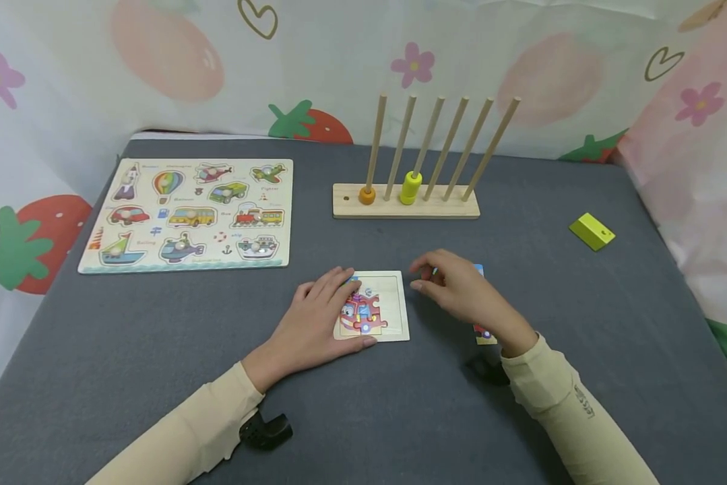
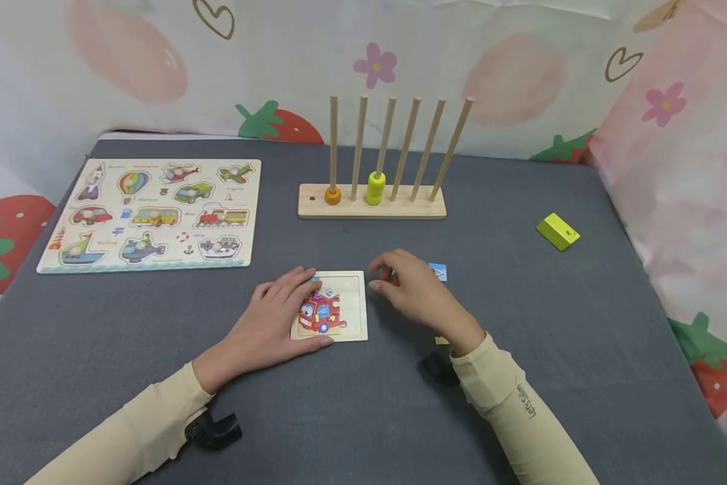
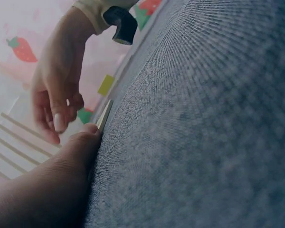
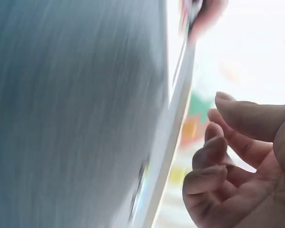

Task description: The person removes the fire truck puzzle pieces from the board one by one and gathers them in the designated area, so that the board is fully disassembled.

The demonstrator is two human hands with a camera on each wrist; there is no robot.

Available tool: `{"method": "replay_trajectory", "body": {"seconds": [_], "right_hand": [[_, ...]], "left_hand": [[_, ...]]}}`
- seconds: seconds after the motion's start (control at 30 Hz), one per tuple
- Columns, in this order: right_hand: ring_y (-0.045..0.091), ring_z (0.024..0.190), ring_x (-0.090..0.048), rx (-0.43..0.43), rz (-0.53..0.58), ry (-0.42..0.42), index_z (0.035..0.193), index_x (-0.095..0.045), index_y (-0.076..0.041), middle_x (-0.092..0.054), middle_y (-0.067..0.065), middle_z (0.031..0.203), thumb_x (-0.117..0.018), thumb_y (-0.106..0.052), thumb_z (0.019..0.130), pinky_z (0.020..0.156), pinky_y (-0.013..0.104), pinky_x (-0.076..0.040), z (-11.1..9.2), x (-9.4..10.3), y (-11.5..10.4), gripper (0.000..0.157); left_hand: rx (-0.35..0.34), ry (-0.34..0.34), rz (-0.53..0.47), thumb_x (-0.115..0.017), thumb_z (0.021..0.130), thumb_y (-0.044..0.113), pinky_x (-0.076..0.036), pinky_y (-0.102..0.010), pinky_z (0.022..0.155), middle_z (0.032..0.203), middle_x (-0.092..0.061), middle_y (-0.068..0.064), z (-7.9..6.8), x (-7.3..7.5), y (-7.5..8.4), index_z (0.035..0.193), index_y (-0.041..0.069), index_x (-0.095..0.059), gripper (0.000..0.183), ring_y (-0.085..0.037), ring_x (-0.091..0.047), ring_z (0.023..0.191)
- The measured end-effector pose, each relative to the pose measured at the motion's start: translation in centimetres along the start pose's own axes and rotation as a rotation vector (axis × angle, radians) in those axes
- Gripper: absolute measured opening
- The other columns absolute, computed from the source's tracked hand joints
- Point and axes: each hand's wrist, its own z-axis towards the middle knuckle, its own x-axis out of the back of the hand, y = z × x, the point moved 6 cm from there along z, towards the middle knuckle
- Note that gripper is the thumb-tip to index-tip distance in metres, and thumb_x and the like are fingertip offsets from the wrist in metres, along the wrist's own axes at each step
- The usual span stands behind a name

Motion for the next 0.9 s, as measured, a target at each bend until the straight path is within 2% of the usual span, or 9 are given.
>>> {"method": "replay_trajectory", "body": {"seconds": [0.17,0.3,0.53,0.67,0.9], "right_hand": [[0.013,0.074,-0.052,0.029,-0.007,-0.104,0.109,-0.063,-0.005,-0.058,0.003,0.088,-0.067,-0.016,0.090,0.066,0.028,-0.045,0.6,-3.3,-2.6,0.022],[0.014,0.082,-0.055,0.008,-0.063,-0.121,0.108,-0.063,-0.005,-0.059,0.004,0.093,-0.069,-0.016,0.088,0.073,0.029,-0.047,1.0,-4.6,-3.2,0.023],[0.014,0.080,-0.053,0.004,-0.052,-0.129,0.105,-0.062,-0.004,-0.058,0.003,0.090,-0.073,-0.016,0.085,0.070,0.028,-0.046,1.4,-5.2,-3.5,0.025],[0.014,0.079,-0.053,-0.001,-0.051,-0.129,0.104,-0.062,-0.004,-0.059,0.004,0.090,-0.073,-0.016,0.085,0.070,0.028,-0.046,1.5,-5.2,-3.5,0.026],[0.014,0.080,-0.054,-0.002,-0.034,-0.116,0.103,-0.062,-0.004,-0.059,0.004,0.090,-0.071,-0.015,0.087,0.070,0.028,-0.047,1.5,-5.1,-3.6,0.021]], "left_hand": [[-0.010,0.022,0.017,-0.054,0.080,0.074,-0.031,-0.048,0.101,0.153,-0.034,-0.005,0.0,0.0,-0.2,0.142,0.012,-0.045,0.088,-0.021,-0.024,0.144],[-0.022,0.030,0.016,-0.055,0.080,0.073,-0.032,-0.048,0.101,0.153,-0.034,-0.005,0.0,0.0,-0.2,0.142,0.013,-0.046,0.087,-0.020,-0.024,0.144],[-0.018,0.003,0.035,-0.054,0.084,0.068,-0.031,-0.047,0.103,0.155,-0.033,-0.004,-0.1,0.2,-0.2,0.144,0.013,-0.045,0.082,-0.019,-0.023,0.145],[-0.017,0.016,0.051,-0.051,0.091,0.060,-0.033,-0.047,0.103,0.153,-0.035,-0.004,0.0,0.3,-0.1,0.142,0.014,-0.048,0.069,-0.019,-0.026,0.144],[0.028,0.038,0.047,-0.054,0.090,0.057,-0.035,-0.047,0.102,0.151,-0.040,-0.003,0.0,0.4,-0.1,0.139,0.015,-0.052,0.065,-0.019,-0.030,0.142]]}}
